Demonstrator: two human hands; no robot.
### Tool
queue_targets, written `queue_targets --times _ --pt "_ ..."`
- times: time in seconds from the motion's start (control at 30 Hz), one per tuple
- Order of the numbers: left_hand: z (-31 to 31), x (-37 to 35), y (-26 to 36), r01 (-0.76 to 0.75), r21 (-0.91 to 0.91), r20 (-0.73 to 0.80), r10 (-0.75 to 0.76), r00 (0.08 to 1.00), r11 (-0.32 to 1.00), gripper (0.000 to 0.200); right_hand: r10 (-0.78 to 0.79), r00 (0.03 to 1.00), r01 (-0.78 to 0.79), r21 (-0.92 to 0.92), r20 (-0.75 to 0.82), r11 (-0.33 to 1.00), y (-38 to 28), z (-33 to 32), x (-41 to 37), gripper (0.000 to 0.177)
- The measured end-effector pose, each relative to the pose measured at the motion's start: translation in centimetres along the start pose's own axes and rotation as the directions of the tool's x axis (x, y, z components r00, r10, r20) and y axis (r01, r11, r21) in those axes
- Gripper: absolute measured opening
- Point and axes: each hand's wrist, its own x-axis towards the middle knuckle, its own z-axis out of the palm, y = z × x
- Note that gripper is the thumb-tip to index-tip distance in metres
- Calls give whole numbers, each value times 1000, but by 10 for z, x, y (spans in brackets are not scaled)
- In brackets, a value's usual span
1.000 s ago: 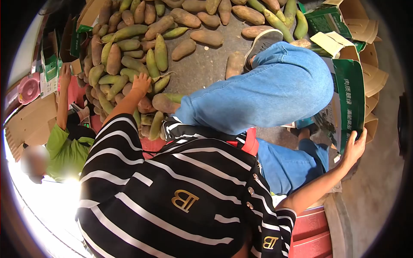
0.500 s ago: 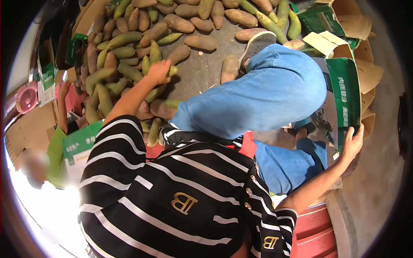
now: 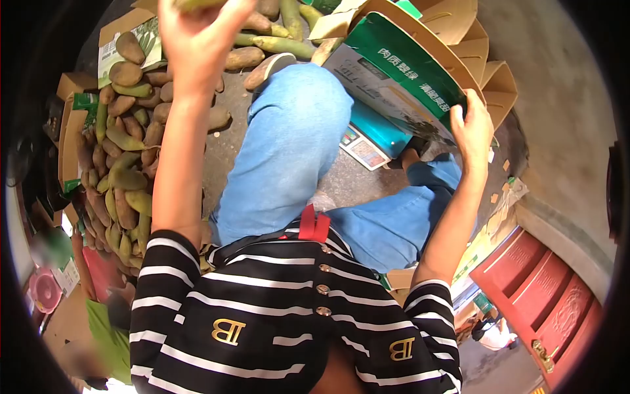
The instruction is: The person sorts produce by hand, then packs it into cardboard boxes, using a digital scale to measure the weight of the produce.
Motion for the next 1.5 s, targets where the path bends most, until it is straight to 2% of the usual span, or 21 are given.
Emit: queue_targets --times 0.03,0.1,0.17,0.23,0.33,0.37,0.43,0.53,0.7,0.83,0.97,1.03,1.1,1.17,1.23,1.3,1.33,1.37,1.4,1.43,1.5 --pt "23 9 14 94 -186 104 -76 992 978 29 9 1000 -9 -1 5 1000 -1 -1 -1 22" --pt "64 19 6 87 -262 186 -39 982 961 35 28 999 -28 -3 17 1000 -1 -2 -1 22" --pt "78 23 3 394 -131 455 -298 839 910 34 23 999 -23 -12 22 1000 -2 -2 -1 22" --pt "80 16 2 121 146 472 -177 864 982 33 5 1000 -4 -28 21 1000 -1 -2 -1 22" --pt "53 -3 -15 403 83 447 -395 802 912 34 -29 1000 30 -53 4 998 3 -1 -3 22" --pt "39 -8 -19 379 235 411 -445 796 895 32 -26 1000 26 -56 -2 998 3 0 -3 21" --pt "11 -29 -45 308 91 450 -315 836 947 22 -68 996 63 -66 -62 996 7 1 -1 21" --pt "-43 -63 -64 336 492 396 -550 735 803 28 24 999 -23 -28 34 999 2 -2 -1 22" --pt "-153 -119 -121 350 775 285 -784 552 527 34 48 996 -44 -41 81 998 -3 -5 -3 24" --pt "-218 -173 -131 -18 987 146 -833 535 161 36 29 998 -27 -38 62 999 -5 -4 -4 26" --pt "-283 -238 -139 -308 938 -76 -963 258 -157 47 47 997 -42 -83 65 996 0 -1 -4 28" --pt "-309 -267 -135 -513 845 -78 -983 167 -154 47 36 998 -30 -88 58 996 2 2 -4 28" --pt "-330 -291 -133 -654 750 210 -906 368 -92 47 35 998 -31 -90 52 995 4 2 -3 28" --pt "-329 -287 -135 -707 705 246 -915 321 -58 43 16 999 -15 -9 47 1000 -1 0 -2 27" --pt "-333 -285 -147 -656 754 193 -942 275 -37 34 1 1000 -1 -36 -6 999 3 2 -3 27" --pt "-327 -285 -146 -527 847 121 -941 317 -69 25 20 1000 -20 -22 -11 1000 -2 -2 -1 24" --pt "-325 -284 -142 -543 836 121 -936 329 -83 30 -6 999 4 -51 -47 999 4 2 0 22" --pt "-304 -267 -122 -562 820 31 -973 230 -107 51 14 999 -15 -39 -37 999 1 -1 1 22" --pt "-295 -263 -119 -436 883 -90 -974 206 -174 70 7 999 -9 -38 -42 999 2 -2 1 22" --pt "-282 -255 -109 -295 941 -105 -972 212 -166 67 -1 999 0 -32 -44 999 3 -1 1 22" --pt "-317 -283 -145 -29 999 -4 -957 290 -13 70 -5 999 3 -41 -45 999 5 0 0 21"
